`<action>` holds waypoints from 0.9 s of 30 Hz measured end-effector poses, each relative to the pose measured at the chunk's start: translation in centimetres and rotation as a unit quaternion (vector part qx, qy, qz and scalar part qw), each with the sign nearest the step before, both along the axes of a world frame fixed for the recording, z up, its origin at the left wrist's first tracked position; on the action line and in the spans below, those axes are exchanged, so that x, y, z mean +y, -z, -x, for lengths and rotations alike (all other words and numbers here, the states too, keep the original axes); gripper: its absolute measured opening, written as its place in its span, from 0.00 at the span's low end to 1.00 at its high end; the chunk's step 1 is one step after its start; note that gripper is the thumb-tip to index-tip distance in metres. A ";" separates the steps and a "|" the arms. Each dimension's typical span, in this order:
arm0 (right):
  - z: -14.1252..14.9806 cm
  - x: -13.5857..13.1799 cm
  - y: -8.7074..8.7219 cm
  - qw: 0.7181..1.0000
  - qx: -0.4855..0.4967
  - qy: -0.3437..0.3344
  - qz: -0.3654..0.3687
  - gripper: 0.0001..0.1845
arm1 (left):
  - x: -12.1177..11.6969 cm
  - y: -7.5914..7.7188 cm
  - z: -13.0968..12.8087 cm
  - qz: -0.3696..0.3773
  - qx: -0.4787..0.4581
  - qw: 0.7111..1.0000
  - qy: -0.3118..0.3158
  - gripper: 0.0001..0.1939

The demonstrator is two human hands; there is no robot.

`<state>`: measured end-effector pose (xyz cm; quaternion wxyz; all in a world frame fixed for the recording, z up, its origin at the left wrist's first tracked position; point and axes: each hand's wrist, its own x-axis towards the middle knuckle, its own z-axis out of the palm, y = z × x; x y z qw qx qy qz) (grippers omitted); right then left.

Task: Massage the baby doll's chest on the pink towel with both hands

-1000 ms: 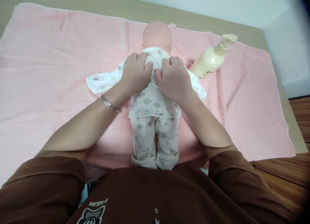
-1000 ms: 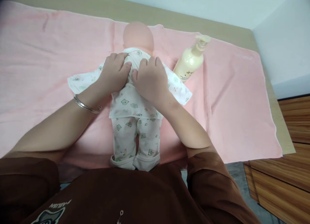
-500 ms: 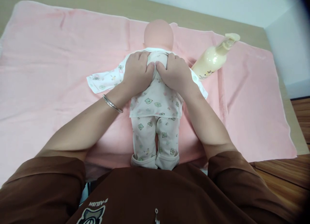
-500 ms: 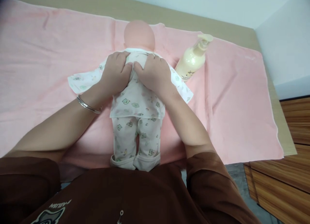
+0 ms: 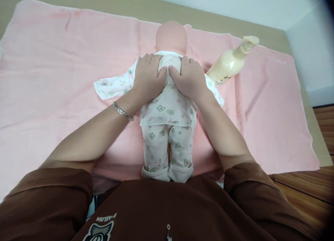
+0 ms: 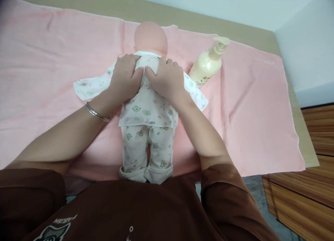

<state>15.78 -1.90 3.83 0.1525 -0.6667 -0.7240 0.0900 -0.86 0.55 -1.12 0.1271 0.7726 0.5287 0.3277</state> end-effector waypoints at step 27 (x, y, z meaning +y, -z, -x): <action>-0.4 -1.8 -1.2 0.998 0.007 -0.054 0.021 0.26 | -0.7 -1.2 -0.6 0.013 0.060 0.998 -0.034 0.15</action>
